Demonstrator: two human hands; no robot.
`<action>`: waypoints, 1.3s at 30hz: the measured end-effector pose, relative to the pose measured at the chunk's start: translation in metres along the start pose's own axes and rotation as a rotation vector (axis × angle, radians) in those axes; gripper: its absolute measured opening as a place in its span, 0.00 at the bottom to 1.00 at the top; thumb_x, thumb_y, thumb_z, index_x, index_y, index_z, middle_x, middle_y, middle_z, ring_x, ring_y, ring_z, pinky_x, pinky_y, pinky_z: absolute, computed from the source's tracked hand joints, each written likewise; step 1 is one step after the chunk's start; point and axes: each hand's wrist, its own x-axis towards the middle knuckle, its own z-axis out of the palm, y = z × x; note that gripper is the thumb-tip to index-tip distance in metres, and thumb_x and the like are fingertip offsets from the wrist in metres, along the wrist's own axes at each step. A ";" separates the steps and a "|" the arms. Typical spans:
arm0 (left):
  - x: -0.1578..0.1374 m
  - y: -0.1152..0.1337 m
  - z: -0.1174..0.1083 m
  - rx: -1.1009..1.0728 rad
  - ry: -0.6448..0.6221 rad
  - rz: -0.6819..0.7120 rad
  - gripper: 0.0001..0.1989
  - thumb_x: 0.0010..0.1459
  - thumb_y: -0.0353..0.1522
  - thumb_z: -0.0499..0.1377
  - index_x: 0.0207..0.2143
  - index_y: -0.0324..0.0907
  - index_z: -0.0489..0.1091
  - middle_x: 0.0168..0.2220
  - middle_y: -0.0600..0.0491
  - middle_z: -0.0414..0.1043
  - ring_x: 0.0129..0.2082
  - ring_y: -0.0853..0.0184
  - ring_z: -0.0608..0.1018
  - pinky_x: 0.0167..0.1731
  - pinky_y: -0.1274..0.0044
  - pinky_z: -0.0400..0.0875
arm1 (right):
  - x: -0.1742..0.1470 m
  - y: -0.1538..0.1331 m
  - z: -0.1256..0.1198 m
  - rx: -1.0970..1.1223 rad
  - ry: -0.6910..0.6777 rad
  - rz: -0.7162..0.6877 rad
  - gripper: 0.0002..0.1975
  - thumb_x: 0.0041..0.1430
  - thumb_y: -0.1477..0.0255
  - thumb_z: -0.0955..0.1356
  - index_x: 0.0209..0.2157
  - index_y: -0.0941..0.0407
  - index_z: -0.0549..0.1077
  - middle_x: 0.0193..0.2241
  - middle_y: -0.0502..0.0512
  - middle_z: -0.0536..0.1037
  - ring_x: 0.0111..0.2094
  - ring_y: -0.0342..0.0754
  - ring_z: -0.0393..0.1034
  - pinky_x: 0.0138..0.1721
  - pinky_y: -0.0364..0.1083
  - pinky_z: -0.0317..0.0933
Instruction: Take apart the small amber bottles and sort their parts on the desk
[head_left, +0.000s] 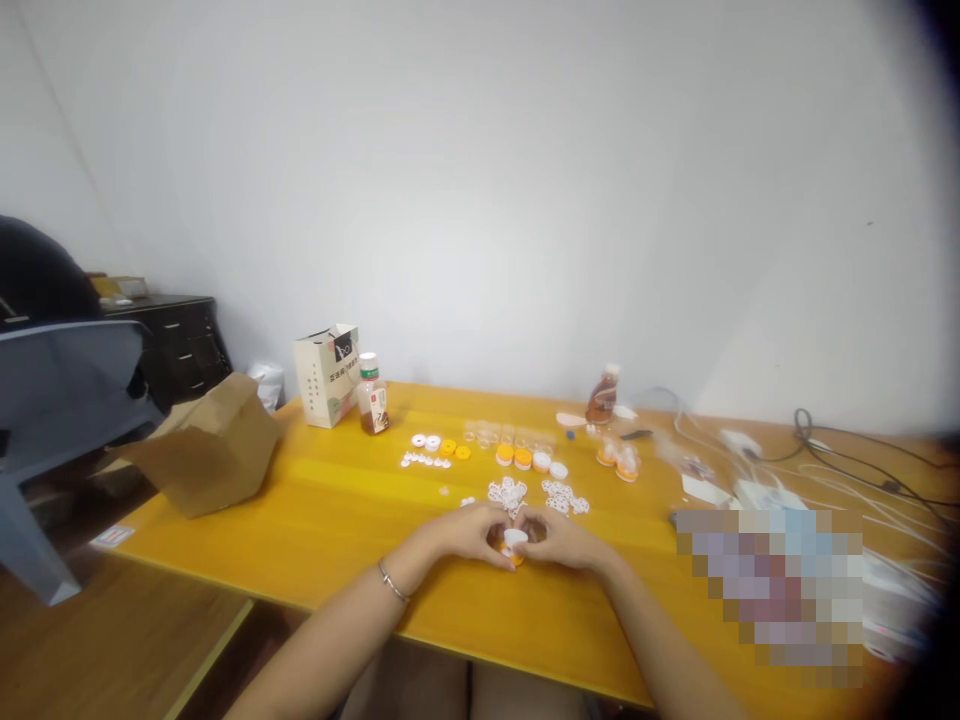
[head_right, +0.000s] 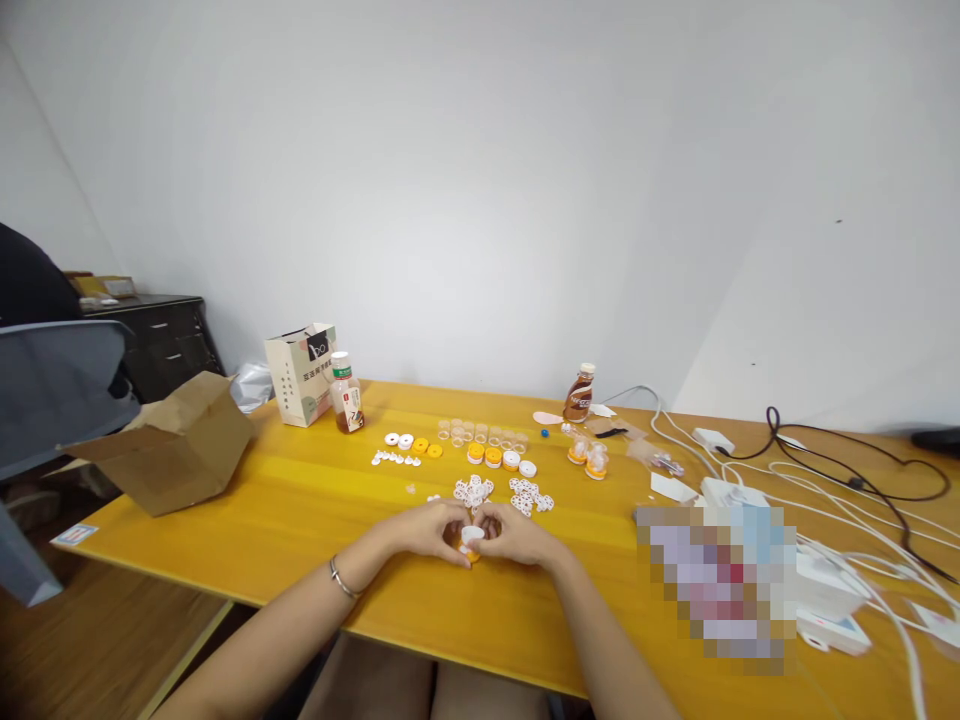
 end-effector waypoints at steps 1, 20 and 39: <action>0.000 0.000 0.000 -0.002 -0.008 -0.007 0.18 0.44 0.44 0.61 0.30 0.39 0.66 0.30 0.54 0.67 0.30 0.70 0.68 0.30 0.80 0.60 | 0.000 0.000 -0.001 -0.001 -0.002 -0.003 0.07 0.46 0.67 0.67 0.28 0.56 0.70 0.22 0.46 0.69 0.23 0.41 0.59 0.25 0.40 0.54; 0.000 -0.003 0.002 -0.061 -0.029 -0.039 0.23 0.40 0.45 0.63 0.33 0.39 0.67 0.31 0.53 0.66 0.32 0.70 0.68 0.30 0.81 0.60 | 0.037 0.072 -0.068 -0.374 0.808 0.282 0.16 0.45 0.61 0.65 0.31 0.59 0.72 0.23 0.53 0.73 0.25 0.47 0.67 0.25 0.42 0.56; -0.002 0.002 0.000 -0.069 -0.035 -0.048 0.22 0.41 0.46 0.63 0.34 0.39 0.66 0.31 0.54 0.66 0.31 0.71 0.68 0.28 0.82 0.60 | 0.042 0.078 -0.076 -0.479 0.727 0.340 0.12 0.42 0.63 0.67 0.24 0.58 0.72 0.15 0.49 0.69 0.21 0.46 0.64 0.22 0.41 0.51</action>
